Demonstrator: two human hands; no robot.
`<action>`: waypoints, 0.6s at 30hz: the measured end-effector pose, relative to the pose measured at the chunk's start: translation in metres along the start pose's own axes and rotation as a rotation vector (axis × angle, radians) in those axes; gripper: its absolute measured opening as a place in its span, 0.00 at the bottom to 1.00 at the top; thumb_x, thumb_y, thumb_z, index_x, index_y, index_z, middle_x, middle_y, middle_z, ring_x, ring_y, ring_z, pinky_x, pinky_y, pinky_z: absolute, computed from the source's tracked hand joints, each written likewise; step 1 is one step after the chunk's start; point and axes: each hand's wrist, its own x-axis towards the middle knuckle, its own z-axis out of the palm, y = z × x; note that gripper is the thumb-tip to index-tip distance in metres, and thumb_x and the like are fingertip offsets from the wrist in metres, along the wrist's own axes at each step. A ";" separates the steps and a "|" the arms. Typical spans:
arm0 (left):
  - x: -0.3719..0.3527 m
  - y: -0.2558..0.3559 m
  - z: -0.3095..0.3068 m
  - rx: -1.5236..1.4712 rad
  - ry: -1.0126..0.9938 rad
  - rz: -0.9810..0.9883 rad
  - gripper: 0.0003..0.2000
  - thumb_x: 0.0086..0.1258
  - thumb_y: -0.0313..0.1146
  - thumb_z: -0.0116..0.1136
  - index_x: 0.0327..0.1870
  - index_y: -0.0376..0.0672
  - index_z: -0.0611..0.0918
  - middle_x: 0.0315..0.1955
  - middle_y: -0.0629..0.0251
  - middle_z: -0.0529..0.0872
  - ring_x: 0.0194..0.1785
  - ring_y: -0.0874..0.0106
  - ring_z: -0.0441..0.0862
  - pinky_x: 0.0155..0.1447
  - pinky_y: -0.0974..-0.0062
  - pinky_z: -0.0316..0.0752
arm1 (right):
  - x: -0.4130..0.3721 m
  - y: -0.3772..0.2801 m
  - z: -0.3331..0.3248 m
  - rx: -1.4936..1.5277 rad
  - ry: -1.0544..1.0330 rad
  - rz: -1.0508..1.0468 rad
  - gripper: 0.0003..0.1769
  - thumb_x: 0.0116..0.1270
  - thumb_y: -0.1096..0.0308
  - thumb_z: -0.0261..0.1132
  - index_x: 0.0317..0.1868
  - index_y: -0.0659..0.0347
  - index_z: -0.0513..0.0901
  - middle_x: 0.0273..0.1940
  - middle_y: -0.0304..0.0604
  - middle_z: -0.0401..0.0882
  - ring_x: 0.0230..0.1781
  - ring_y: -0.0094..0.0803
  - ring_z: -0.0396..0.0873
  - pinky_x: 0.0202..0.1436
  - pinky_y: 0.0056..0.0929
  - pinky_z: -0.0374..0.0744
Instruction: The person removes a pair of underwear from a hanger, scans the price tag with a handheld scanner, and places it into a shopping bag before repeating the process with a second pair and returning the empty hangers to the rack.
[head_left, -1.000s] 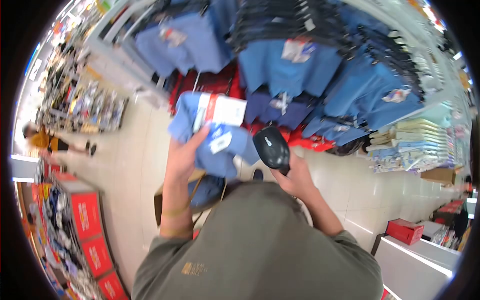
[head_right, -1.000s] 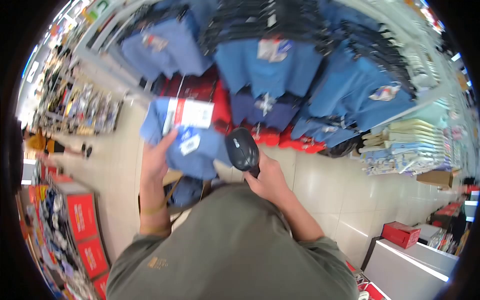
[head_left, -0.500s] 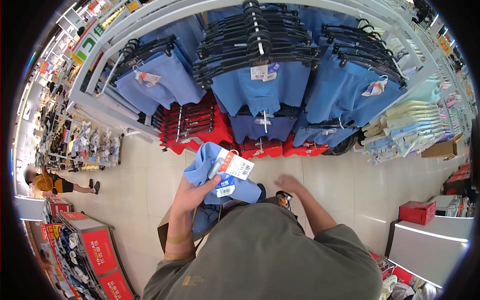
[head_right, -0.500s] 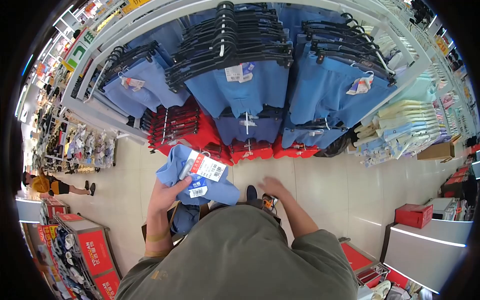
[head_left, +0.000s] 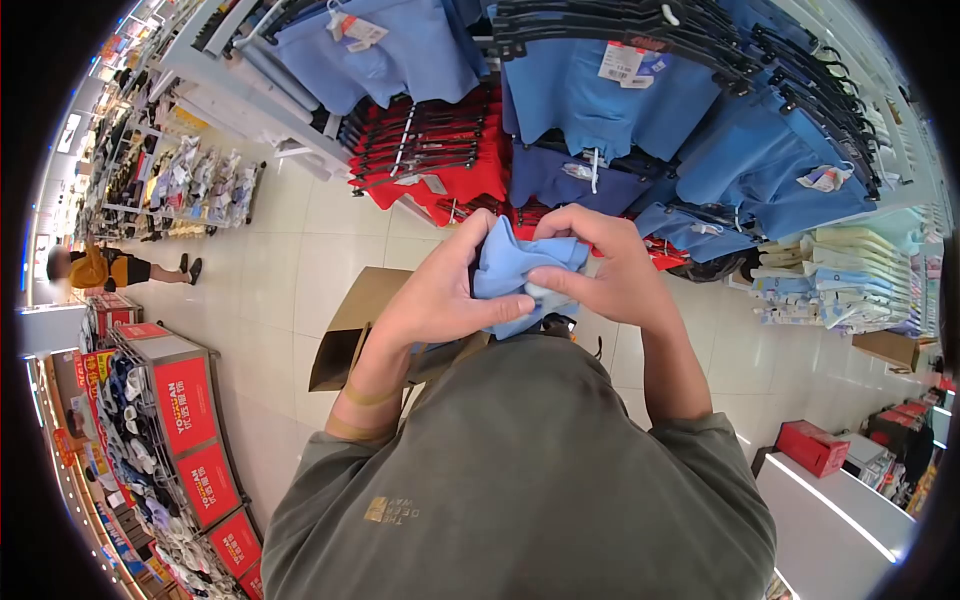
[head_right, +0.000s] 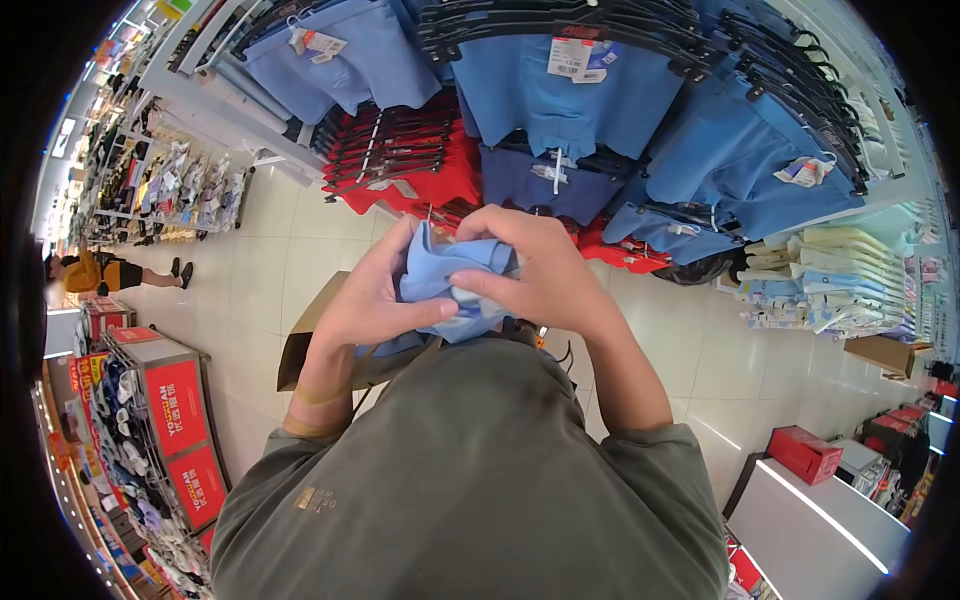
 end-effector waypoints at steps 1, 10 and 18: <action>-0.002 -0.004 -0.005 -0.119 -0.005 0.017 0.25 0.65 0.33 0.74 0.56 0.38 0.70 0.46 0.67 0.75 0.49 0.76 0.72 0.54 0.75 0.72 | 0.000 0.001 0.002 0.083 0.004 0.038 0.17 0.59 0.69 0.77 0.47 0.61 0.82 0.41 0.40 0.84 0.41 0.26 0.81 0.49 0.28 0.78; 0.009 -0.008 -0.045 -0.527 0.151 0.021 0.08 0.79 0.34 0.59 0.47 0.39 0.81 0.35 0.76 0.82 0.39 0.88 0.74 0.42 0.85 0.69 | 0.029 -0.004 0.021 0.090 -0.022 -0.077 0.14 0.64 0.67 0.74 0.45 0.66 0.84 0.47 0.44 0.81 0.50 0.34 0.78 0.53 0.30 0.75; 0.005 -0.014 -0.085 -0.612 0.035 0.058 0.09 0.79 0.33 0.58 0.50 0.37 0.81 0.38 0.72 0.85 0.40 0.85 0.79 0.47 0.83 0.73 | 0.054 -0.011 0.061 0.182 -0.016 0.021 0.11 0.72 0.64 0.68 0.44 0.65 0.82 0.40 0.43 0.82 0.41 0.34 0.80 0.46 0.31 0.76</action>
